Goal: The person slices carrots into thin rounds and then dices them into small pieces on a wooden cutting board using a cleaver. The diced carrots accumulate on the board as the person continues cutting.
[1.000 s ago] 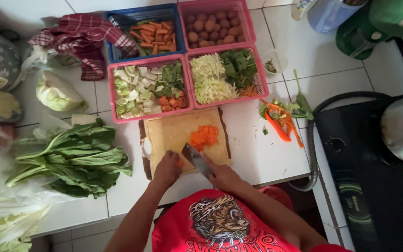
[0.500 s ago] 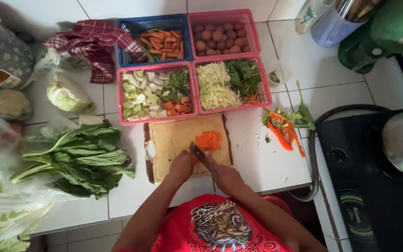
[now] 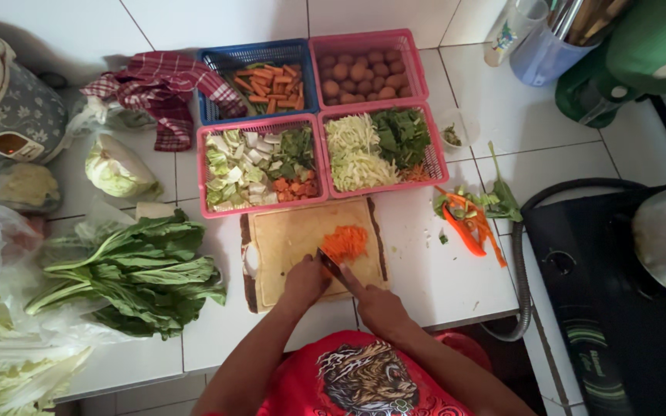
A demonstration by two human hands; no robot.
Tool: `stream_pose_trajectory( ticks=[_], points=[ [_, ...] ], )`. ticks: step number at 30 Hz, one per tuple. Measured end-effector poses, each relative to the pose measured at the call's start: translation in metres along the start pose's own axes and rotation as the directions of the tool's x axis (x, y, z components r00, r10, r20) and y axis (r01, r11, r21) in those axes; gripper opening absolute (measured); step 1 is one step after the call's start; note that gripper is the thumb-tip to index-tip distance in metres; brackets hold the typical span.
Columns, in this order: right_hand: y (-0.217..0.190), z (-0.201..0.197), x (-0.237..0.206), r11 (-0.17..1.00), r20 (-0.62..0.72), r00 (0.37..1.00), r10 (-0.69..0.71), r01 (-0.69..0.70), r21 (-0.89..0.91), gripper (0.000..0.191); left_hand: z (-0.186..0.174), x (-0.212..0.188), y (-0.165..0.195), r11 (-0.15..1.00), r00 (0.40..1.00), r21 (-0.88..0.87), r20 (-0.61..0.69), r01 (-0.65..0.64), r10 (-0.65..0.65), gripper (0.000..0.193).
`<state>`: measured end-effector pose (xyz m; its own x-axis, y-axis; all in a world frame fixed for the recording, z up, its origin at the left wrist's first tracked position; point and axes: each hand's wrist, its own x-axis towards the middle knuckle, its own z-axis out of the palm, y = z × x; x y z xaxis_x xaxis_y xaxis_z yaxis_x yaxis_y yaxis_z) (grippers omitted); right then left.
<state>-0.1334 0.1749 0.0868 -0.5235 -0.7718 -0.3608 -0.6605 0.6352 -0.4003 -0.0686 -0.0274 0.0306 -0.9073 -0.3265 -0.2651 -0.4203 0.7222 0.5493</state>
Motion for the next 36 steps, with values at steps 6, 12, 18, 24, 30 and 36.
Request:
stream_pose_trajectory(
  ticks=[6,12,18,24,30,36],
  points=[
    [0.005,0.007,0.0,1.0,-0.002,1.0,0.009,-0.009,-0.022,0.09,0.009,0.003,-0.003,1.0,1.0,-0.002,-0.022,0.017,-0.017,0.045],
    [0.005,0.007,0.002,1.0,0.016,1.0,0.026,-0.026,0.006,0.09,0.008,0.004,-0.01,1.0,0.999,0.005,0.04,-0.014,0.014,0.049],
    [0.006,0.007,0.003,1.0,0.041,0.999,0.024,-0.024,0.0,0.089,0.004,0.002,-0.009,0.992,0.996,-0.096,-0.042,-0.085,0.081,0.041],
    [0.01,0.011,0.008,0.999,0.08,0.997,0.014,-0.017,0.036,0.085,-0.002,-0.013,-0.013,0.978,0.996,-0.206,-0.079,0.026,-0.043,0.024],
    [0.015,0.011,0.015,0.999,0.057,0.997,0.045,-0.045,0.004,0.085,0.004,-0.01,-0.013,0.968,0.971,-0.251,-0.223,0.023,-0.081,0.012],
    [0.008,0.006,0.01,0.999,0.021,0.999,0.026,-0.026,-0.02,0.087,0.009,0.001,-0.008,0.986,0.958,-0.169,-0.286,-0.018,-0.032,0.011]
  ],
)
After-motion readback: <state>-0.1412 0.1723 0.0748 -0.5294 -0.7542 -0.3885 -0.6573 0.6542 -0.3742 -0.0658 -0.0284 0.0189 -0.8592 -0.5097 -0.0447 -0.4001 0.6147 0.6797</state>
